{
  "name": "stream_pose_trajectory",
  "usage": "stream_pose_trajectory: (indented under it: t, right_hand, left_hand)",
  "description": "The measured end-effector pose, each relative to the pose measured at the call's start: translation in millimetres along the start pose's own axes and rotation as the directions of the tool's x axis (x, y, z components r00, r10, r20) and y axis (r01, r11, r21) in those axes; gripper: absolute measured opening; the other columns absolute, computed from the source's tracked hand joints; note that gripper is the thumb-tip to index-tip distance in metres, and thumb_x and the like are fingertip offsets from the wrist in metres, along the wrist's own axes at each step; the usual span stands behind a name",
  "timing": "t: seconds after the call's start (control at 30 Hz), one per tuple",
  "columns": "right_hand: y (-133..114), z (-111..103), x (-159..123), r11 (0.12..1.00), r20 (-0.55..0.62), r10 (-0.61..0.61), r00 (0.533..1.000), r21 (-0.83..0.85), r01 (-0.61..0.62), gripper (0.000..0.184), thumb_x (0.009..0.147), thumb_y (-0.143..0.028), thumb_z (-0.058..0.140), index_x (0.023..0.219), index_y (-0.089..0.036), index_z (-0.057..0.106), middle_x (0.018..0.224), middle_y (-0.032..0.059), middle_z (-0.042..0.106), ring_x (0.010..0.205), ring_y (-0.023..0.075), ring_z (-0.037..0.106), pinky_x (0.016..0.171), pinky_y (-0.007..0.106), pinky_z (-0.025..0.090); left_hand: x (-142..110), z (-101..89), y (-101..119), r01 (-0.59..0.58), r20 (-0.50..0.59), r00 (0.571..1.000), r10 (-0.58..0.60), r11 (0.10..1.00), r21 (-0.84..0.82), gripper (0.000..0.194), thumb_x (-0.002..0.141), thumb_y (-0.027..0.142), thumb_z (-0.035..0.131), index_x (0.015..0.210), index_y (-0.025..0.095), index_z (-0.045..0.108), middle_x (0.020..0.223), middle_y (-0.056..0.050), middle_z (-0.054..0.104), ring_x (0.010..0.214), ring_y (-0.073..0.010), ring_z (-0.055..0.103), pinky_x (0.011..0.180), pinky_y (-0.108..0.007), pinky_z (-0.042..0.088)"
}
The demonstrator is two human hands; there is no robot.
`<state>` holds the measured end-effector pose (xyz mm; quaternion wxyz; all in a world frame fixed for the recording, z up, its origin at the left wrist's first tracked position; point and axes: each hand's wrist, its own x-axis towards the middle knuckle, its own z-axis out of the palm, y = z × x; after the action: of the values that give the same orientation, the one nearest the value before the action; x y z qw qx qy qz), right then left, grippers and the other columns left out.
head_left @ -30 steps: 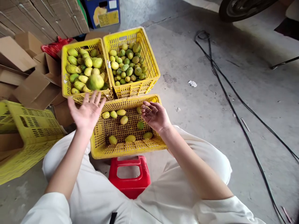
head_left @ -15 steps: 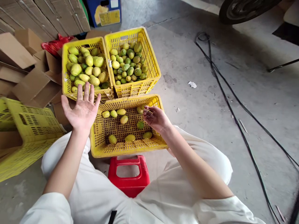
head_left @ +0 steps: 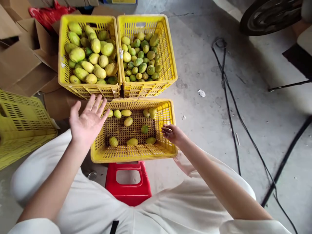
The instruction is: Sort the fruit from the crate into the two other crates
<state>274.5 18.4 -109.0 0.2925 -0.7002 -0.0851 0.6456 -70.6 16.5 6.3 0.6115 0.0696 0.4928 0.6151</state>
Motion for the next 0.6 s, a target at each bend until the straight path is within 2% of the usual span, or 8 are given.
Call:
stream_pose_trajectory:
  t: [0.1, 0.2, 0.27, 0.33, 0.4, 0.47, 0.53, 0.6]
  right_hand:
    - [14, 9, 42, 0.943, -0.087, -0.056, 0.995, -0.331, 0.024, 0.007, 0.085, -0.013, 0.059, 0.085, -0.019, 0.059, 0.081, 0.0063, 0.068, 0.071, 0.0167, 0.069, 0.067, 0.028, 0.061]
    - [31, 21, 82, 0.783, -0.086, -0.137, 0.987, -0.619, 0.055, 0.021, 0.079, -0.012, 0.066, 0.099, -0.018, 0.064, 0.103, 0.015, 0.072, 0.106, 0.0314, 0.071, 0.092, 0.046, 0.06]
    - [39, 28, 103, 0.661, -0.045, -0.185, 0.982, -0.745, 0.09, 0.041, 0.074, -0.01, 0.07, 0.114, -0.015, 0.066, 0.129, 0.0234, 0.065, 0.129, 0.0421, 0.06, 0.105, 0.056, 0.052]
    - [40, 35, 122, 0.551, 0.01, -0.255, 0.967, -0.82, 0.154, 0.058, 0.077, -0.011, 0.067, 0.134, -0.013, 0.06, 0.153, 0.0273, 0.047, 0.147, 0.0479, 0.042, 0.114, 0.062, 0.042]
    - [38, 43, 140, 0.455, 0.078, -0.341, 0.937, -0.858, 0.237, 0.067, 0.084, -0.013, 0.06, 0.15, -0.014, 0.047, 0.167, 0.0239, 0.029, 0.159, 0.045, 0.02, 0.122, 0.063, 0.031]
    - [36, 49, 156, 0.382, 0.143, -0.405, 0.903, -0.871, 0.31, 0.072, 0.086, -0.014, 0.056, 0.156, -0.015, 0.04, 0.172, 0.0189, 0.022, 0.163, 0.0386, 0.005, 0.128, 0.06, 0.023]
    - [41, 50, 167, 0.349, 0.171, -0.434, 0.885, -0.873, 0.34, 0.071, 0.085, -0.018, 0.059, 0.154, -0.014, 0.042, 0.17, 0.0202, 0.025, 0.161, 0.0405, 0.01, 0.126, 0.061, 0.026]
    - [55, 45, 168, 0.35, 0.17, -0.441, 0.881, -0.871, 0.343, 0.057, 0.089, -0.028, 0.058, 0.144, -0.013, 0.052, 0.156, 0.0243, 0.045, 0.151, 0.043, 0.035, 0.117, 0.063, 0.039]
  left_hand:
    - [-4, -20.0, -12, 0.166, -0.061, 0.986, -0.157, 0.971, 0.171, 0.031, 0.091, 0.042, 0.057, 0.111, 0.024, 0.071, 0.149, -0.009, 0.063, 0.145, -0.031, 0.052, 0.12, -0.052, 0.044]
    - [-16, -41.8, -23, 0.344, -0.149, 0.939, -0.311, 0.876, 0.338, 0.036, 0.088, 0.04, 0.062, 0.119, 0.025, 0.072, 0.148, -0.012, 0.064, 0.143, -0.0366, 0.055, 0.121, -0.059, 0.04]
    - [-25, -54.9, -27, 0.403, -0.216, 0.914, -0.342, 0.819, 0.408, 0.045, 0.083, 0.042, 0.069, 0.126, 0.027, 0.072, 0.149, -0.01, 0.063, 0.143, -0.0366, 0.054, 0.123, -0.058, 0.038]
    - [-30, -67.0, -28, 0.427, -0.257, 0.903, -0.343, 0.778, 0.46, 0.052, 0.078, 0.043, 0.076, 0.128, 0.029, 0.072, 0.149, -0.008, 0.064, 0.143, -0.0357, 0.055, 0.125, -0.055, 0.037]
    - [-31, -77.9, -28, 0.42, -0.277, 0.906, -0.319, 0.751, 0.51, 0.051, 0.078, 0.044, 0.077, 0.126, 0.029, 0.073, 0.147, -0.006, 0.066, 0.142, -0.0348, 0.055, 0.126, -0.053, 0.035]
    - [-28, -86.5, -28, 0.421, -0.31, 0.905, -0.292, 0.723, 0.548, 0.05, 0.077, 0.046, 0.077, 0.124, 0.028, 0.075, 0.144, -0.006, 0.068, 0.142, -0.0348, 0.055, 0.127, -0.053, 0.033]
    - [-24, -91.3, -29, 0.444, -0.354, 0.892, -0.282, 0.694, 0.567, 0.05, 0.075, 0.048, 0.079, 0.12, 0.028, 0.076, 0.142, -0.006, 0.069, 0.142, -0.036, 0.055, 0.128, -0.055, 0.031]
    - [-21, -92.5, -30, 0.473, -0.385, 0.877, -0.288, 0.66, 0.583, 0.051, 0.072, 0.052, 0.081, 0.117, 0.027, 0.076, 0.141, -0.006, 0.069, 0.141, -0.0378, 0.055, 0.128, -0.057, 0.031]
